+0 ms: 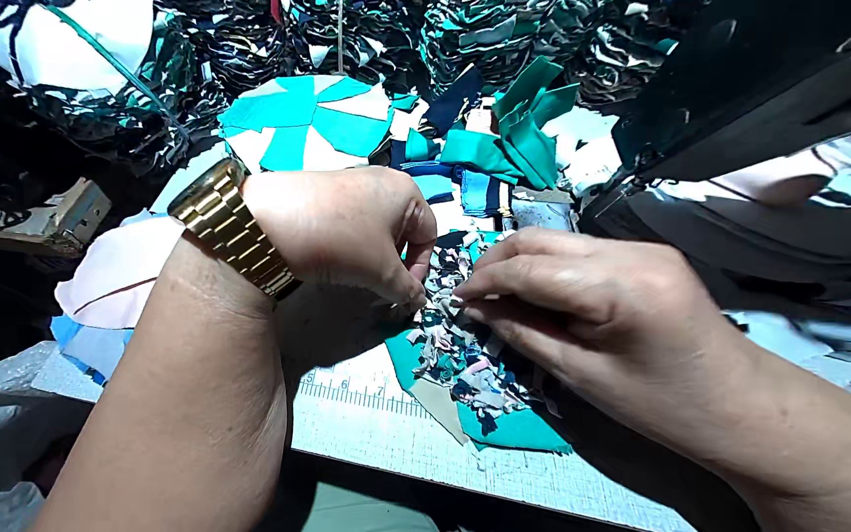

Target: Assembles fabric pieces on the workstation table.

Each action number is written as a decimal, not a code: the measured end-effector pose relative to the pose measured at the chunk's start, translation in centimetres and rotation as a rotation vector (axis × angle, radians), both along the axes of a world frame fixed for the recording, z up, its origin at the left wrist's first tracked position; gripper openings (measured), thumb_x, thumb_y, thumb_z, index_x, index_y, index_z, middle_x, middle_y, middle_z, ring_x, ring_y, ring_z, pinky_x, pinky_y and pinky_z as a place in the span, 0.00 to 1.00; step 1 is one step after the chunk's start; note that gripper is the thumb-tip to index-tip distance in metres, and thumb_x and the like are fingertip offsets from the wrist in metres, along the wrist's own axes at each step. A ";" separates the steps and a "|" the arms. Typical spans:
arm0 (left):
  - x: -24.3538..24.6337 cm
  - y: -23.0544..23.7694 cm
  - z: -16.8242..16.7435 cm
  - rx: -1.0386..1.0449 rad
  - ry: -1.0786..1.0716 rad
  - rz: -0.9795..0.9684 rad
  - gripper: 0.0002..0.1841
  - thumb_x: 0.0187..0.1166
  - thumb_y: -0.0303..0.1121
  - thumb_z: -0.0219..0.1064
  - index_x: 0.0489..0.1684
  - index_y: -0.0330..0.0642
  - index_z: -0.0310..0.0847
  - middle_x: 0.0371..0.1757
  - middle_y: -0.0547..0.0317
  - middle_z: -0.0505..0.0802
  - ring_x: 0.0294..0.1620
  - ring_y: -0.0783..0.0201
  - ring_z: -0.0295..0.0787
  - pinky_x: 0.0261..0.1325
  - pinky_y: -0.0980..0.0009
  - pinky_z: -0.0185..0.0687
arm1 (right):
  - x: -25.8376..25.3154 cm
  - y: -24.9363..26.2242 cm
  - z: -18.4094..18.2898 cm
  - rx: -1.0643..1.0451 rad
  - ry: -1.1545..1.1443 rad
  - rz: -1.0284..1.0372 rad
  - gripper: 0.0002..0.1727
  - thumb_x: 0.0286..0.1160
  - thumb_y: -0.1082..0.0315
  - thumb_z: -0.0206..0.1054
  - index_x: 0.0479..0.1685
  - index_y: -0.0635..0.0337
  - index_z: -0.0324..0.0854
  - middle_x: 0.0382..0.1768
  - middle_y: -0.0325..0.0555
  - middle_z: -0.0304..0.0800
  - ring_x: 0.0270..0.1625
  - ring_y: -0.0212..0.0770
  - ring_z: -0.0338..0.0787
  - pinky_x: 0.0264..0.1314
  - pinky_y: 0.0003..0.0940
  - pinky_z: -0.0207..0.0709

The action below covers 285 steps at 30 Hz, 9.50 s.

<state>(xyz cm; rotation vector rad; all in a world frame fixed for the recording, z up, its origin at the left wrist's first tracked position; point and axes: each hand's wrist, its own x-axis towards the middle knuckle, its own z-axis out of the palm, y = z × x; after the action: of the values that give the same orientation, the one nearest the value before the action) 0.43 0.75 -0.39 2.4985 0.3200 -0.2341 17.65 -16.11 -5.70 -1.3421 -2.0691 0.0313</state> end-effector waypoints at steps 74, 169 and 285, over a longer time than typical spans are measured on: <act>-4.5 -10.0 -4.9 0.438 -0.660 0.513 0.12 0.81 0.32 0.64 0.54 0.43 0.92 0.63 0.53 0.90 0.67 0.58 0.85 0.68 0.59 0.82 | 4.1 -1.1 1.5 -0.037 0.037 -0.088 0.18 0.82 0.66 0.59 0.60 0.58 0.90 0.59 0.46 0.90 0.62 0.34 0.88 0.66 0.27 0.83; -0.8 -15.1 -8.9 0.489 -0.369 0.355 0.31 0.89 0.64 0.41 0.83 0.67 0.75 0.93 0.50 0.64 0.95 0.47 0.48 0.90 0.32 0.39 | 2.9 0.9 0.3 -0.034 0.047 -0.131 0.06 0.73 0.72 0.67 0.35 0.59 0.90 0.36 0.41 0.83 0.38 0.29 0.83 0.39 0.20 0.77; -6.2 -9.0 -9.7 0.202 -0.793 0.669 0.18 0.79 0.22 0.57 0.58 0.12 0.77 0.60 0.21 0.85 0.67 0.50 0.84 0.73 0.66 0.78 | -1.3 -0.5 -1.3 -0.356 -0.156 0.072 0.33 0.87 0.43 0.55 0.89 0.42 0.69 0.92 0.51 0.58 0.96 0.53 0.47 0.96 0.58 0.33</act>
<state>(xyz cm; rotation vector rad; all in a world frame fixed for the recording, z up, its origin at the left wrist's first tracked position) -5.75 -8.29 -10.04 2.2876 0.8181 1.0601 16.33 -16.63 -7.03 -1.5173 -2.3216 0.3505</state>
